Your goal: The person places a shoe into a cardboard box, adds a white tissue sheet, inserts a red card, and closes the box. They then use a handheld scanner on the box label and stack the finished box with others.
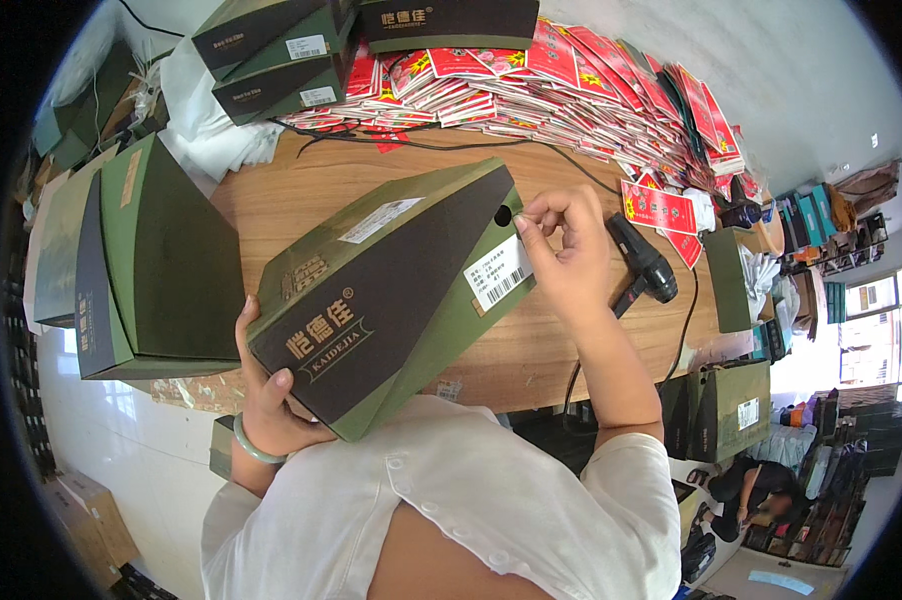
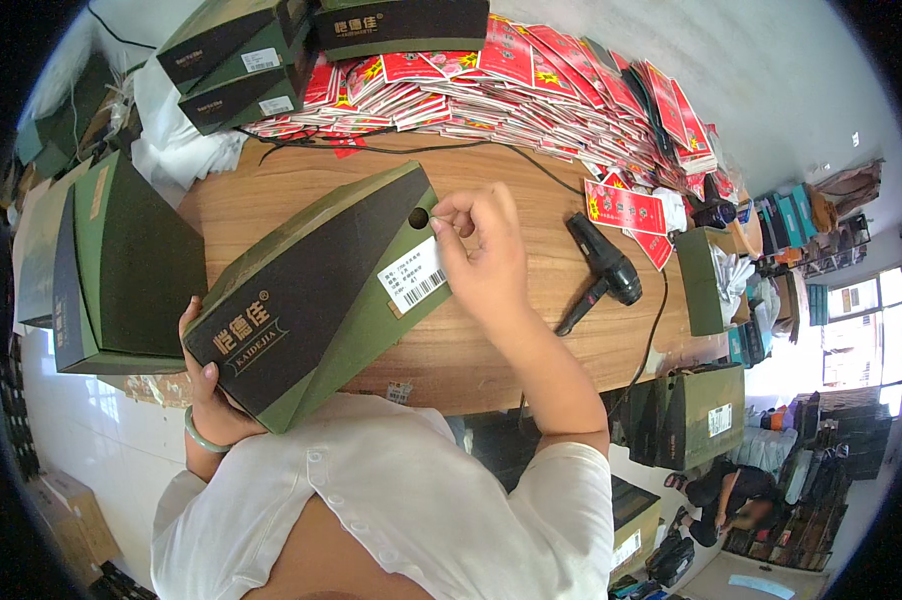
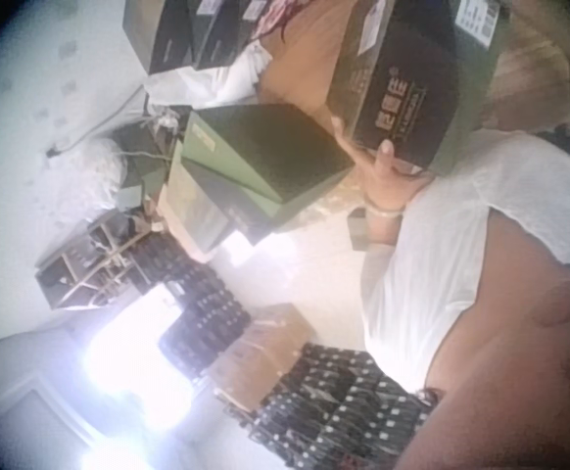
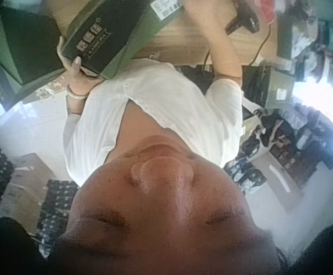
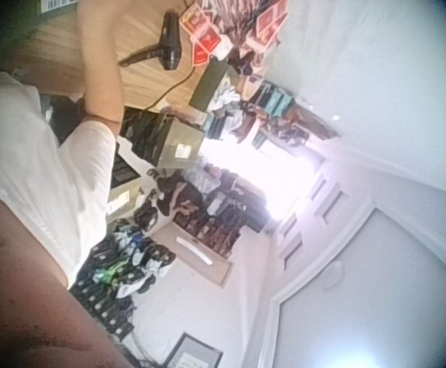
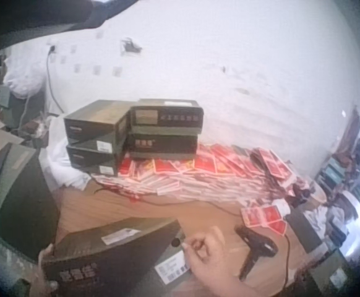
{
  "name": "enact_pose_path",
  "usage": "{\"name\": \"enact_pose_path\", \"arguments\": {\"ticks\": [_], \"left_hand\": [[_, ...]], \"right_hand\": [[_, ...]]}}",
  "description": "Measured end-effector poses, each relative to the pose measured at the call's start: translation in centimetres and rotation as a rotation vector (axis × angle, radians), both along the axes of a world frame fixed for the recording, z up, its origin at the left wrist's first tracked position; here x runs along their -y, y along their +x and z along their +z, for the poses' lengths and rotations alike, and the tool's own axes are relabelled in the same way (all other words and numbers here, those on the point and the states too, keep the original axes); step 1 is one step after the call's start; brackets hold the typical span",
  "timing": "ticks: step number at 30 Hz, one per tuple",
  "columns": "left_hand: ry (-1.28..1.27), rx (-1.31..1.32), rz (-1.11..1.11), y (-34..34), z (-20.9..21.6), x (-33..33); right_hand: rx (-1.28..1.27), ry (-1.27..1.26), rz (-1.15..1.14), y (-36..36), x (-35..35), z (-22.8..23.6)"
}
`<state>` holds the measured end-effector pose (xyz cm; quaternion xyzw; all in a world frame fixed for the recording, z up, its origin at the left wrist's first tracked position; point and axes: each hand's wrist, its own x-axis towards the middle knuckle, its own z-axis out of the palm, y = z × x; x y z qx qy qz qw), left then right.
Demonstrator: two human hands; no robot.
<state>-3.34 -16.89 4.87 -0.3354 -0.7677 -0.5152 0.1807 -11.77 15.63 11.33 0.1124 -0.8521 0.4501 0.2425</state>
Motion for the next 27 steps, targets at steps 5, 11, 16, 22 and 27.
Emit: {"name": "enact_pose_path", "arguments": {"ticks": [5, 11, 16, 22, 27], "left_hand": [[-0.019, 0.002, 0.001, -0.2, -0.1, 0.2], [-0.007, -0.009, 0.002, -0.2, 0.0, -0.2], [0.021, 0.089, -0.035, 0.1, -0.4, 0.6], [0.031, 0.090, -0.027, -0.1, -0.3, 0.9], [0.031, 0.045, -0.082, -0.9, 0.7, 1.5]], "right_hand": [[-0.027, 0.057, -0.024, -0.3, -0.2, -0.4], [0.439, -0.467, -0.005, -1.6, -1.7, 0.6], [0.103, -0.526, -0.168, -0.3, -1.9, -0.7], [-0.135, -0.009, 0.222, 3.1, -1.1, -0.4], [-0.075, 0.274, 0.430, 3.6, 1.1, 2.1]]}}
